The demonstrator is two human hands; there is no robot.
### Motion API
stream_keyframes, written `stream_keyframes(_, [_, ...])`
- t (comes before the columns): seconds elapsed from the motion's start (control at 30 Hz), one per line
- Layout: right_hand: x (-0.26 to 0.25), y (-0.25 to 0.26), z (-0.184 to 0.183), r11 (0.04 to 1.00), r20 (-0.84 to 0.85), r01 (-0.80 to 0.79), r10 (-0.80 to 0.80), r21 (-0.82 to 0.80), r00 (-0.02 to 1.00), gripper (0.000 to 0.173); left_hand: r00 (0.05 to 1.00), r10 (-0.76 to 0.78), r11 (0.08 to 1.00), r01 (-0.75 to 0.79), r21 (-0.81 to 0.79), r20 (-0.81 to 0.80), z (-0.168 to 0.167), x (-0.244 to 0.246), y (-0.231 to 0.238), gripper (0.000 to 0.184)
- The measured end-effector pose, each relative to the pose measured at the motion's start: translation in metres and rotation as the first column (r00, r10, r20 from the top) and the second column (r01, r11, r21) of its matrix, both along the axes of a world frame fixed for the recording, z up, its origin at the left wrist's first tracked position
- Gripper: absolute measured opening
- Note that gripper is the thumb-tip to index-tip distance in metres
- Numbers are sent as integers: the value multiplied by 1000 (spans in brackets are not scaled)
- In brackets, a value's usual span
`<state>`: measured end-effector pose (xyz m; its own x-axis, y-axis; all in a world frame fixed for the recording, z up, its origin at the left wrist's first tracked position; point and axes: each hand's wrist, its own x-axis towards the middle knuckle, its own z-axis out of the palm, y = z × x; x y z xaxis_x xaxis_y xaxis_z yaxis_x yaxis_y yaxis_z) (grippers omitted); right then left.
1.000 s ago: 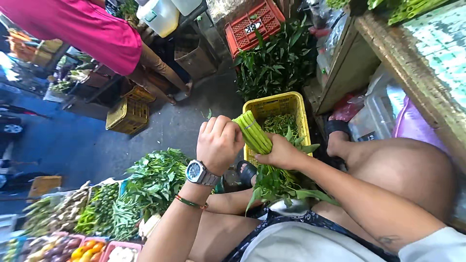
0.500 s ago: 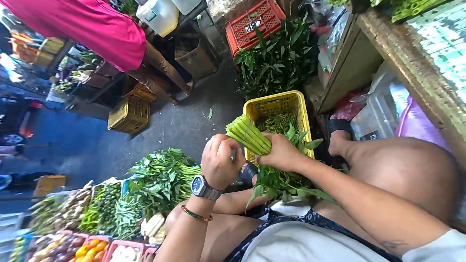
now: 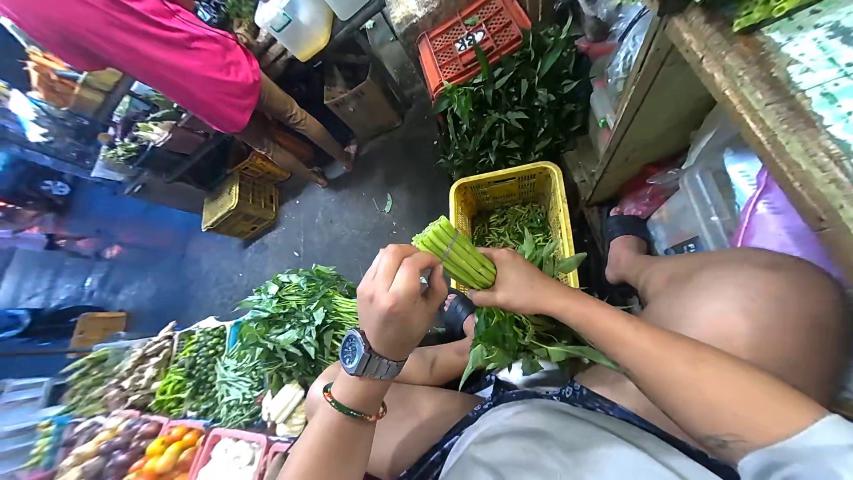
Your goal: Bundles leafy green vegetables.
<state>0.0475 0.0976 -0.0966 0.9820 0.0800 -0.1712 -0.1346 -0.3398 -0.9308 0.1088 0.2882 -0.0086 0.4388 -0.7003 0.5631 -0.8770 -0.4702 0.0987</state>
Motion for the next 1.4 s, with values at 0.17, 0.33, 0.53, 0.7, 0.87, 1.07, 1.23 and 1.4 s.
stream_keyframes(0.17, [-1, 2, 5, 993, -109, 49, -60, -107, 992, 43, 980, 146, 962, -172, 213, 133, 1, -9, -9, 16])
stream_keyframes(0.33, [-3, 2, 2, 978, -133, 51, -79, -202, 988, 46, 965, 154, 937, -211, 277, 215, -9, -11, -19, 17])
stream_keyframes(0.53, [6, -13, 6, 996, -76, 73, -76, -52, 994, 37, 548, -320, 945, 235, -225, -773, 0, -8, 8, 17])
stream_keyframes(0.7, [11, -18, 50, 965, 113, -248, 238, 83, 965, 33, 151, -125, 978, 185, -97, -981, -19, 36, 45, 32])
stream_keyframes(0.87, [26, 23, 61, 771, -70, -582, 585, -258, 808, 39, 405, 55, 982, 142, 123, -913, 61, 25, -19, 30])
stream_keyframes(1.07, [62, -56, 84, 958, 136, -282, 272, 55, 953, 30, 717, 417, 853, -97, 513, -558, 43, 51, 27, 41])
stream_keyframes(1.23, [44, 10, 98, 667, -130, -723, 712, -181, 690, 34, 906, -18, 998, -8, -60, -424, 102, 46, 22, 69])
stream_keyframes(1.4, [76, -11, 116, 951, 208, 101, -167, 294, 964, 46, 768, -502, 555, -66, -829, -398, 104, 40, 34, 52])
